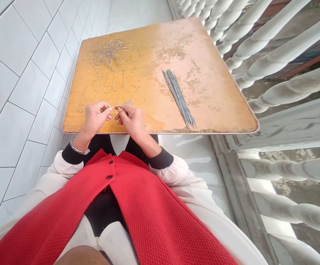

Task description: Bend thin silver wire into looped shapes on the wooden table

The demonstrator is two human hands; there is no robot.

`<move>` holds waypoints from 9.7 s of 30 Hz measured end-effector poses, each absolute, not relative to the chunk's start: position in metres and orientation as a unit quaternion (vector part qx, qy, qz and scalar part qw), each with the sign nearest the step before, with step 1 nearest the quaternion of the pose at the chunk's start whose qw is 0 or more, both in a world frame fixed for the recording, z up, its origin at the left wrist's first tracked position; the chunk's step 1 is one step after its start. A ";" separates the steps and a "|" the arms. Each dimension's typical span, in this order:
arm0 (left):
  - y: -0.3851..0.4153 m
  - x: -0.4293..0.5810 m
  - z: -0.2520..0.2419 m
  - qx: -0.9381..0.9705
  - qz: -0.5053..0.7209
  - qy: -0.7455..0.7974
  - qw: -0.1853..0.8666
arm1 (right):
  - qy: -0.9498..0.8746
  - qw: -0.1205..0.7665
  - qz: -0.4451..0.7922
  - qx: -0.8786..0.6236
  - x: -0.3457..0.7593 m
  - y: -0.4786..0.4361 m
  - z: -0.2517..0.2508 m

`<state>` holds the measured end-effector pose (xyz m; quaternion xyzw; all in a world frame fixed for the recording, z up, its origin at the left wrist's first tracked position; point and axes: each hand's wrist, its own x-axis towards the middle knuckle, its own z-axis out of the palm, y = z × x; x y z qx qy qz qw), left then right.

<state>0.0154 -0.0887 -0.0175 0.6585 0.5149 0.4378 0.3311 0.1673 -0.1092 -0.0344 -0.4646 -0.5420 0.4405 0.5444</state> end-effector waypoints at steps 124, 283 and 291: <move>-0.099 0.010 -0.001 0.526 0.378 0.503 0.573 | -0.836 0.282 -0.010 -0.470 0.189 -0.099 -0.035; -0.103 0.017 -0.017 0.527 0.463 0.507 0.500 | -0.643 0.512 0.323 -0.470 0.183 -0.096 -0.048; -0.104 0.018 -0.014 0.511 0.475 0.495 0.517 | -0.526 0.528 0.493 -0.448 0.187 -0.108 -0.040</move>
